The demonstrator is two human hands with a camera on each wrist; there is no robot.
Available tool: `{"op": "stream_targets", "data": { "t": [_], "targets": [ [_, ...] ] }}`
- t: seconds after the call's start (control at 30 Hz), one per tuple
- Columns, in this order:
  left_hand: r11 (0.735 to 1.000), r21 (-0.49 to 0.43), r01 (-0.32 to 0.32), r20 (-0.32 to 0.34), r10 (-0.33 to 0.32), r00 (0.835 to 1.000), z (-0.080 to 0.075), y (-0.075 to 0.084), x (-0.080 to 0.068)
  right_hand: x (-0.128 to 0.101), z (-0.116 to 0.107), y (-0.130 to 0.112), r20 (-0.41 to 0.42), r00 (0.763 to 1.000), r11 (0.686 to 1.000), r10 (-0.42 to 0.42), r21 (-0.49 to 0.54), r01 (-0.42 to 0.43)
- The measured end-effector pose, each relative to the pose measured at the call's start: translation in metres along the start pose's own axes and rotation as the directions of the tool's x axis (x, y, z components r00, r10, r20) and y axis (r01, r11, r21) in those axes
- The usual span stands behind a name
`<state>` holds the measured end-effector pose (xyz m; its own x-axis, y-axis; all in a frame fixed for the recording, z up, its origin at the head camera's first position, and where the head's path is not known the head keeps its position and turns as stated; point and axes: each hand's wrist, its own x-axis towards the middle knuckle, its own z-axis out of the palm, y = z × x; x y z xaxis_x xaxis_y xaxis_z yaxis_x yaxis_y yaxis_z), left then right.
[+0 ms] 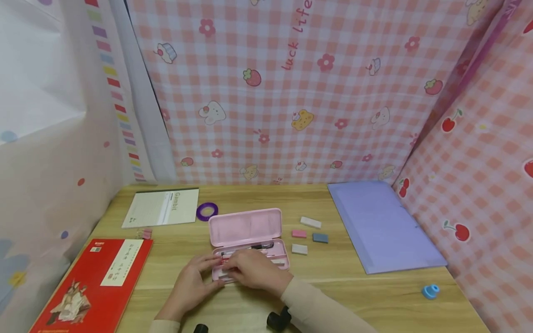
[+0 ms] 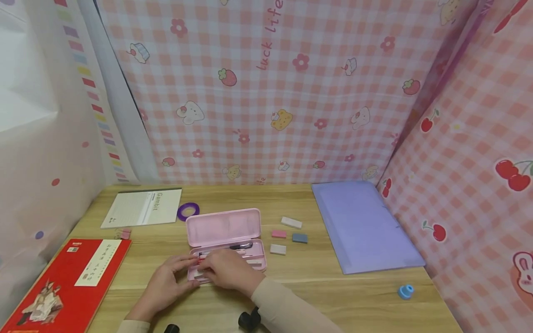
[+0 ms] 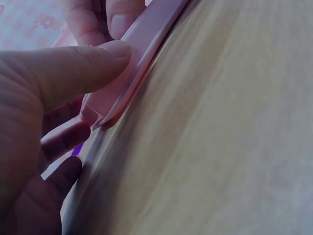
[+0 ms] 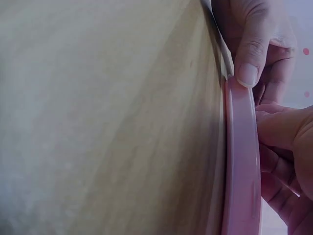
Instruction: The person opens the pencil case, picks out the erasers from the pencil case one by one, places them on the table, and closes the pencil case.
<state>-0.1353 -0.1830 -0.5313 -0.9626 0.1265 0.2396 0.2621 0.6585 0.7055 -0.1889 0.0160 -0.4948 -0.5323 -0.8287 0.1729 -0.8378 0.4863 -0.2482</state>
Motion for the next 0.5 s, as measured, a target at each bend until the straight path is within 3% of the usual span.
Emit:
{"op": "stream_targets", "data": {
  "t": [0.27,0.5],
  "targets": [
    [1.0,0.015,-0.002,0.005,0.001,1.0,0.0,0.0,0.0,-0.001,-0.006,-0.003,0.009,1.0,0.999,-0.012,-0.039,0.013],
    [0.999,0.041,0.001,0.013,-0.002,1.0,0.001,0.006,0.0,-0.034,-0.027,0.007,-0.141,0.99,1.0,-0.022,0.003,0.023]
  ]
}}
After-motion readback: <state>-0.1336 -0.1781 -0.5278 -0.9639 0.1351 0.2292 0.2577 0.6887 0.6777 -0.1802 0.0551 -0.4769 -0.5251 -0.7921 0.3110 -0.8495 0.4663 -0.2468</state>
